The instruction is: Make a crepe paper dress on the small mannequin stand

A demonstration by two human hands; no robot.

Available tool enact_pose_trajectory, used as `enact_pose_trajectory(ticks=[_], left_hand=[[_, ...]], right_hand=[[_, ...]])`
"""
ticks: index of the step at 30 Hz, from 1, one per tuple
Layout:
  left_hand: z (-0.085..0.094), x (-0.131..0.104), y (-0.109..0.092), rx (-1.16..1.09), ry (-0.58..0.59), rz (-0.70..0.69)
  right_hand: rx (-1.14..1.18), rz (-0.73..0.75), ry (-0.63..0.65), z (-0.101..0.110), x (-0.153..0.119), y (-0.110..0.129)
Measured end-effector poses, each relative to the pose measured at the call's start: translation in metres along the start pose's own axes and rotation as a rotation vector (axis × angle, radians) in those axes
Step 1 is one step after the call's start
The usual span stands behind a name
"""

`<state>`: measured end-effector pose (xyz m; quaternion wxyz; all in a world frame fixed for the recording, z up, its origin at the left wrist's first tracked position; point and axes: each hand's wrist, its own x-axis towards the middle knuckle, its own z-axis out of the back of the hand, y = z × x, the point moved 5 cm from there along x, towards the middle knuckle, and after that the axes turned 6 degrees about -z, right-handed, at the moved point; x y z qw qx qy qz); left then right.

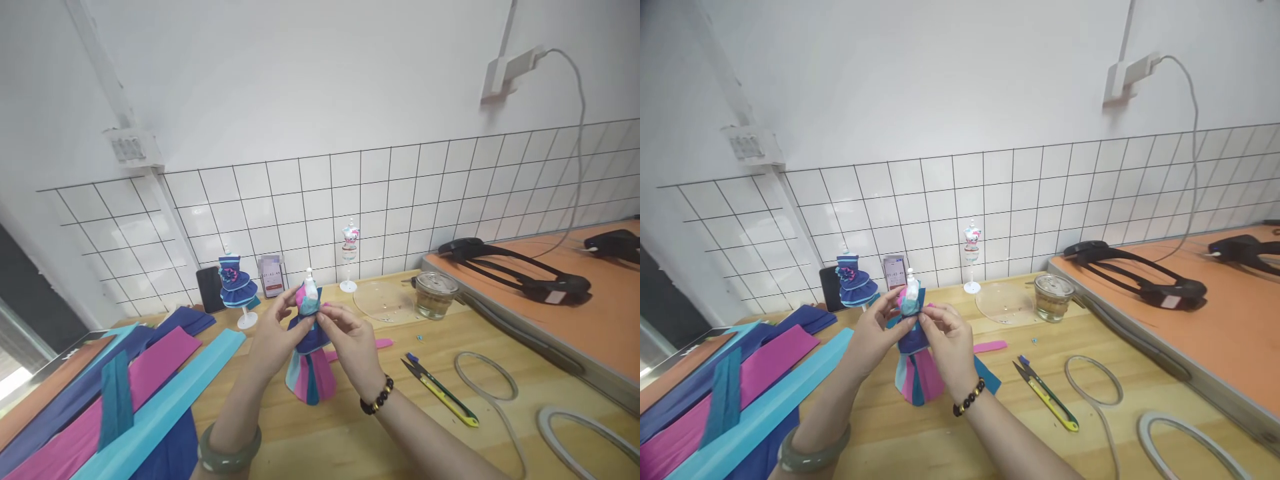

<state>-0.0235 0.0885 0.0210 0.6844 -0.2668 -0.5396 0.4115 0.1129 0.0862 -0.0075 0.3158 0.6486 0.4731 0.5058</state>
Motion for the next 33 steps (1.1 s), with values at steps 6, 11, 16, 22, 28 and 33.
enact_pose_trajectory(ticks=[6, 11, 16, 22, 28, 33], left_hand=[[0.008, 0.001, 0.001, -0.141, 0.039, 0.046], [0.010, 0.002, 0.001, -0.182, 0.049, 0.056], [0.011, 0.000, 0.004, -0.203, 0.075, 0.047], [0.013, 0.000, 0.004, -0.212, 0.102, 0.057], [0.009, -0.001, -0.001, -0.229, 0.129, 0.058], [0.008, -0.002, -0.003, -0.161, 0.160, 0.048]], right_hand=[[0.129, -0.097, -0.010, -0.004, -0.002, -0.005], [0.172, -0.098, -0.027, -0.005, 0.000, -0.004], [0.187, -0.125, -0.077, -0.002, 0.001, -0.008], [0.104, -0.119, -0.015, -0.002, 0.002, -0.002], [0.034, -0.179, 0.027, -0.004, 0.003, -0.008], [0.064, -0.182, 0.025, -0.004, 0.006, -0.011]])
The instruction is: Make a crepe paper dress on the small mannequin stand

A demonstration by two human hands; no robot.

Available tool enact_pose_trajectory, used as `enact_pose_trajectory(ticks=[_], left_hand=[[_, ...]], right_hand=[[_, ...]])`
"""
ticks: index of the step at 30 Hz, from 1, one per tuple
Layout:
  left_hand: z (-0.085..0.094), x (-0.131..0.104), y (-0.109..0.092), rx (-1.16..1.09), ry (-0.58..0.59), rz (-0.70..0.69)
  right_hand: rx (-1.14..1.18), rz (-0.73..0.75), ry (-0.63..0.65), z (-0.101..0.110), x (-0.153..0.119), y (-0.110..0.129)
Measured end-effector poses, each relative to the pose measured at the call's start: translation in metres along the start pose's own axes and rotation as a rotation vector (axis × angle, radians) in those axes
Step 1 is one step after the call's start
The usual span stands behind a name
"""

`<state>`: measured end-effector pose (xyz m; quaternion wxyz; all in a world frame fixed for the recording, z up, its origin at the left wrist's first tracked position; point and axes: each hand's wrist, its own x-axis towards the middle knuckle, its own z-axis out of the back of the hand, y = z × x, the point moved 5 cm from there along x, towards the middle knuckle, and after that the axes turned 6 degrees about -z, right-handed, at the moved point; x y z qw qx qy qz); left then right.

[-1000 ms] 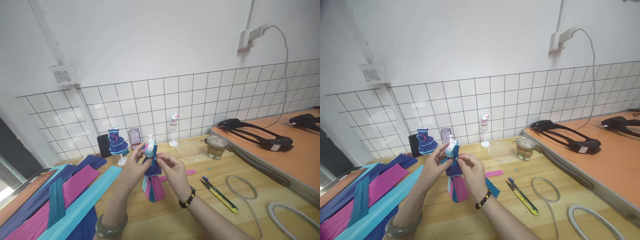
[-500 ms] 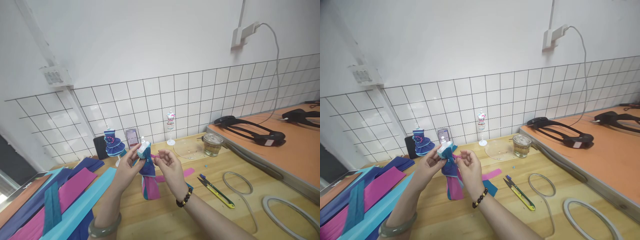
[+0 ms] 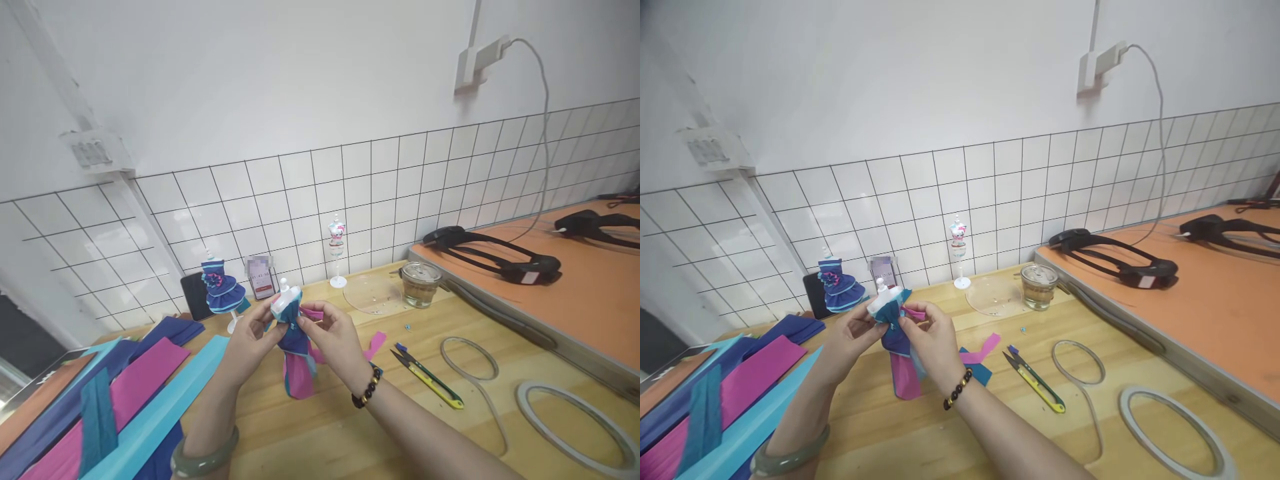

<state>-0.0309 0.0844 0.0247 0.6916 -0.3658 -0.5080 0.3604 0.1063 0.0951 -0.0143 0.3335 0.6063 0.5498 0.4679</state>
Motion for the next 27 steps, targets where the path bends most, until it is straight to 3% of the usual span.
enact_pose_trajectory(ticks=[12, 27], left_hand=[[-0.0028, 0.0031, 0.0042, 0.035, 0.004, -0.065], [-0.0033, 0.0038, 0.0080, 0.123, -0.157, -0.100]], right_hand=[[0.046, 0.044, -0.033, 0.0000, -0.0002, 0.0039], [0.073, 0.000, -0.023, -0.0011, -0.0021, 0.0018]])
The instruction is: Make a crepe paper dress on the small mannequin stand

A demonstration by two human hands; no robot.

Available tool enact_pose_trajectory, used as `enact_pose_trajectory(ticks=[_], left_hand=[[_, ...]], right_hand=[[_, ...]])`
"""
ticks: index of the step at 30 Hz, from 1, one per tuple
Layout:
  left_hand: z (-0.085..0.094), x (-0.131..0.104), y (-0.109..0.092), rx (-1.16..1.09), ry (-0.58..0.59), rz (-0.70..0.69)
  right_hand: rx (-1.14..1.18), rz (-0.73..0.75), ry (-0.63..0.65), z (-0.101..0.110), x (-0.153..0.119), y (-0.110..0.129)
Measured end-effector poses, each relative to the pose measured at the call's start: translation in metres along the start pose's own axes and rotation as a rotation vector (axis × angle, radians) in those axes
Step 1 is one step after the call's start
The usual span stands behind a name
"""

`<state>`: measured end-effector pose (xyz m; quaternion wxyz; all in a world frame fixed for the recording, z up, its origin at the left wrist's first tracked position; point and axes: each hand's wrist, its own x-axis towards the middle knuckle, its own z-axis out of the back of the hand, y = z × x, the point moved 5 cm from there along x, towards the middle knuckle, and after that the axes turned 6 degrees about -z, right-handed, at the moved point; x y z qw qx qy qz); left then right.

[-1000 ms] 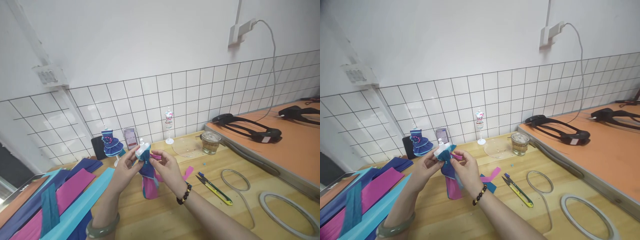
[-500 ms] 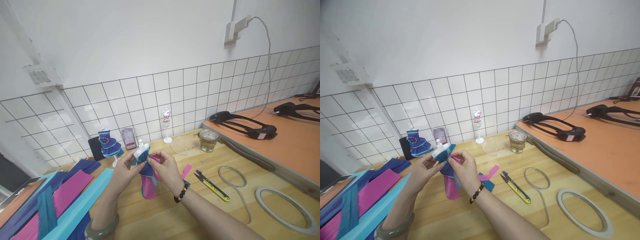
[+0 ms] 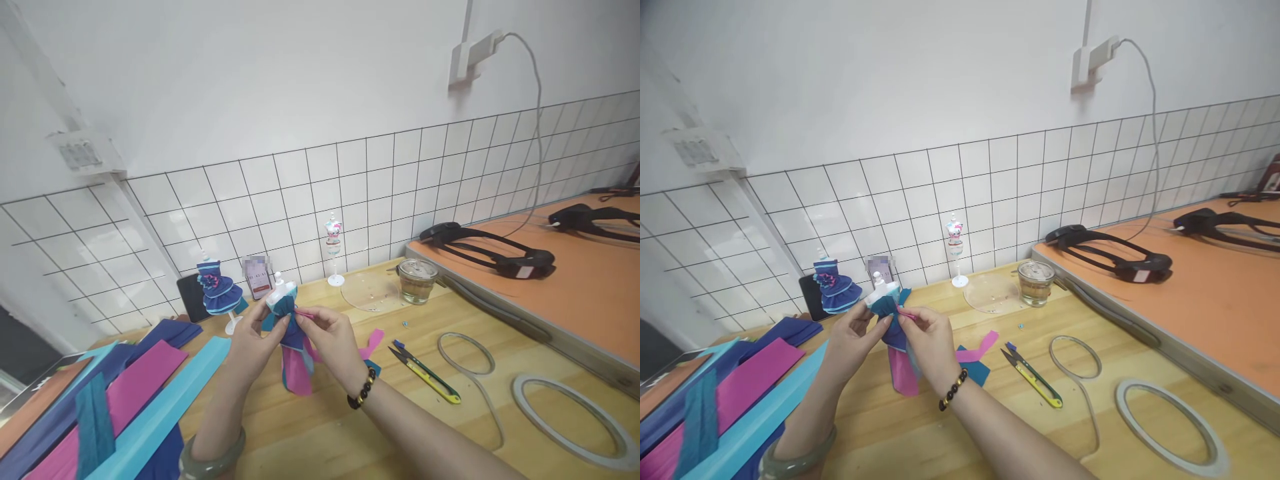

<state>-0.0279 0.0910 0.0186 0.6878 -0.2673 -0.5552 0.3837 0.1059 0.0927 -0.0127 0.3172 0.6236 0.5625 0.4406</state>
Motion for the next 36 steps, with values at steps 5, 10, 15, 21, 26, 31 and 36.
enact_pose_trajectory(ticks=[5, 10, 15, 21, 26, 31, 36], left_hand=[[-0.003, 0.000, -0.001, -0.004, -0.005, -0.011], [-0.005, 0.000, 0.001, 0.018, -0.015, -0.013], [-0.006, 0.000, 0.001, 0.016, -0.050, -0.009], [-0.007, 0.001, -0.001, 0.008, -0.036, -0.005], [-0.009, 0.002, -0.003, 0.025, -0.034, -0.024], [-0.009, 0.001, -0.003, 0.066, -0.039, -0.018], [-0.011, 0.000, -0.009, 0.077, 0.026, -0.018]], right_hand=[[0.004, -0.022, -0.030, 0.002, 0.001, -0.001], [-0.085, -0.011, -0.061, 0.002, -0.003, 0.003], [-0.066, -0.051, -0.037, 0.001, -0.004, 0.004], [-0.014, -0.071, -0.045, 0.000, -0.005, 0.002], [0.009, -0.093, 0.003, -0.005, -0.008, 0.003], [-0.019, -0.029, 0.030, -0.006, -0.009, 0.007], [-0.051, -0.012, 0.031, -0.005, -0.009, 0.008]])
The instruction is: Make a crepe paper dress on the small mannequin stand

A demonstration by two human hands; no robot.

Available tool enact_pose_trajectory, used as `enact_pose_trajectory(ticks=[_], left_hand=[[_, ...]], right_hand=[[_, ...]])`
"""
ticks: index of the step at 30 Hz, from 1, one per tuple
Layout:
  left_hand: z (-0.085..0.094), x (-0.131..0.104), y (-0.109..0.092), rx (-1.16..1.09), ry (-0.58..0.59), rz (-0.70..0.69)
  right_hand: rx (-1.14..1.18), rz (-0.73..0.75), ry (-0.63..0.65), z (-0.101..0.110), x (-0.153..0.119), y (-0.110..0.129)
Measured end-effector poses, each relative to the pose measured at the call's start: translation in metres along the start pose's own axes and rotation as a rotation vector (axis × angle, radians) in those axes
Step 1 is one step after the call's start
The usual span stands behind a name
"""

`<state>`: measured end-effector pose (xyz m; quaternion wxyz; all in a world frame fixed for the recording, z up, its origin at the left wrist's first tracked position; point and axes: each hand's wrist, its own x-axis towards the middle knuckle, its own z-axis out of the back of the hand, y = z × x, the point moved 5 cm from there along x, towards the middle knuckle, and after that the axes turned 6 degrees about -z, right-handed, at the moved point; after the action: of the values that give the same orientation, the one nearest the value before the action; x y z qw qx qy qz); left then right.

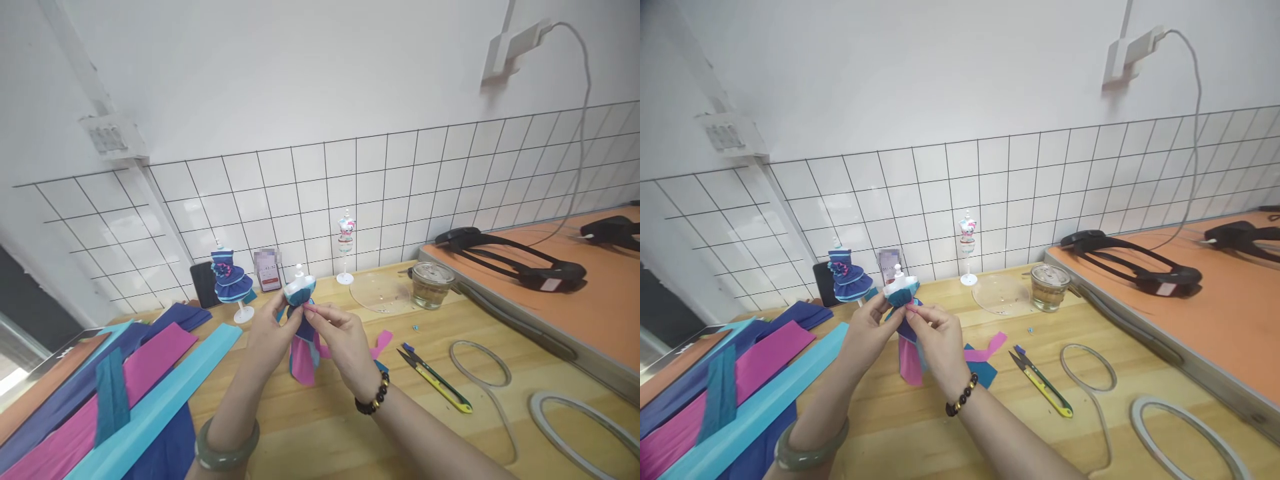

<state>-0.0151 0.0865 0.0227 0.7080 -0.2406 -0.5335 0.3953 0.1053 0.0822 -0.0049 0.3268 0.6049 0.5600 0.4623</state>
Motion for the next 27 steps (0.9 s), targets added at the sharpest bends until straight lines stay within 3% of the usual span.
enact_pose_trajectory(ticks=[17, 27], left_hand=[[-0.001, -0.001, -0.010, -0.019, 0.102, 0.013], [0.000, -0.001, -0.005, -0.048, 0.088, 0.012]], right_hand=[[-0.098, 0.059, 0.002, 0.002, 0.002, -0.003], [-0.371, 0.326, 0.000, 0.001, -0.005, 0.009]])
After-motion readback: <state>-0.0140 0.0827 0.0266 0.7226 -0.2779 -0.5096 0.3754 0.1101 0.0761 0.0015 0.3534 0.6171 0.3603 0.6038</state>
